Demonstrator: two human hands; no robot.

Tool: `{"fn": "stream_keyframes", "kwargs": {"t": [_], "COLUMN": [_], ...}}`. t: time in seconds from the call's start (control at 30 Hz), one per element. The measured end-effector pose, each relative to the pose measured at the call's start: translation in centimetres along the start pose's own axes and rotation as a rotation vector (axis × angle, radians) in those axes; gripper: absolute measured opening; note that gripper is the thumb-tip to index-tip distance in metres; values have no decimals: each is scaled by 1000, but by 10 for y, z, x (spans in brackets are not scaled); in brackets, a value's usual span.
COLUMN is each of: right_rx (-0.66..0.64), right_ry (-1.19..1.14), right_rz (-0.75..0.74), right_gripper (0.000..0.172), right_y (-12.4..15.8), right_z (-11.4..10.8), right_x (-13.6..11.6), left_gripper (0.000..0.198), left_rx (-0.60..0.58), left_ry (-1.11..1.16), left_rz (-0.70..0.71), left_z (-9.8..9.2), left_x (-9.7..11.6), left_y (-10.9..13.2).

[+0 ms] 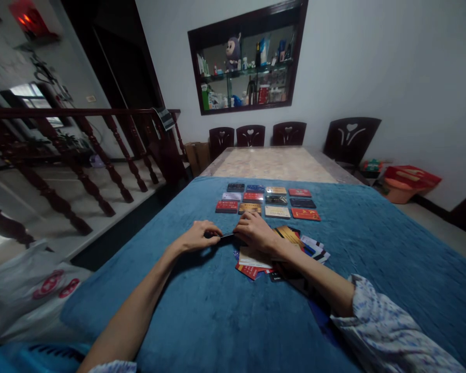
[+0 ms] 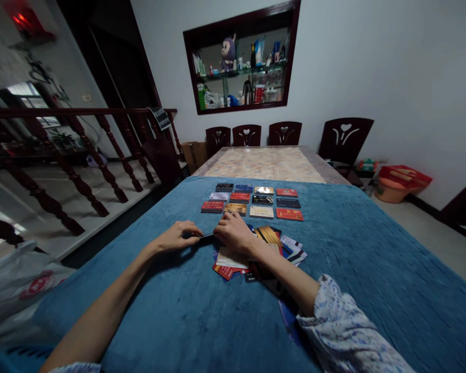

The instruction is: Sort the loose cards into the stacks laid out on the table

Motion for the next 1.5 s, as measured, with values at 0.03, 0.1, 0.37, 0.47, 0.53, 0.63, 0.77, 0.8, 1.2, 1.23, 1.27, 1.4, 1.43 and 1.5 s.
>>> {"fn": "stream_keyframes", "kwargs": {"t": [0.03, 0.1, 0.37, 0.47, 0.53, 0.63, 0.77, 0.8, 1.2, 1.23, 1.27, 1.4, 1.43, 1.5], "right_rx": [34, 86, 184, 173, 159, 111, -12, -45, -195, -196, -197, -201, -202, -203], "right_ry": [6, 20, 53, 74, 90, 108, 131, 135, 125, 123, 120, 107, 103, 95], "right_rz": [-7, -20, 22, 74, 118, 173, 237, 252, 304, 304, 305, 313, 315, 316], "right_gripper": [19, 21, 20, 19, 20, 22, 25, 27, 48, 47, 47, 49, 50, 52], "right_y": [0, 0, 2, 4, 5, 4, 3, 3, 2, 2, 3, 3, 3, 3], "right_z": [1, 1, 1, 5, 7, 7, 3, 1, 0, 0, 0, 1, 2, 2], "right_x": [1, 1, 2, 3, 3, 2, -2, -3, -11, -10, -10, -7, -6, -4], "left_gripper": [25, 24, 27, 31, 34, 32, 30, 30, 47, 48, 48, 50, 50, 52], "left_rx": [18, 56, 228, 292, 326, 351, 328, 316, 176, 176, 176, 182, 182, 180], "left_ry": [6, 14, -58, -77, -75, -75, -109, -127, -214, -209, -205, -166, -150, -116], "left_rz": [13, 44, 87, 73, 61, 34, 4, -2, -44, -45, -48, -64, -70, -83], "left_z": [-1, -2, 1, 7, 11, 17, 21, 22, 31, 32, 32, 33, 33, 33], "left_x": [-1, -3, -12, -14, -15, -17, -18, -17, -18, -18, -19, -21, -21, -22], "left_y": [0, 0, -4, -4, -4, -5, -5, -5, -4, -4, -5, -6, -6, -7]}}
Point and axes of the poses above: each hand's wrist, its own y-axis away from the middle knuckle, its own z-axis out of the palm, x = y × z, the point moved 2 cm from there along -y, towards the middle knuckle, and after that the axes turned 8 degrees about x, right-handed, at the moved point
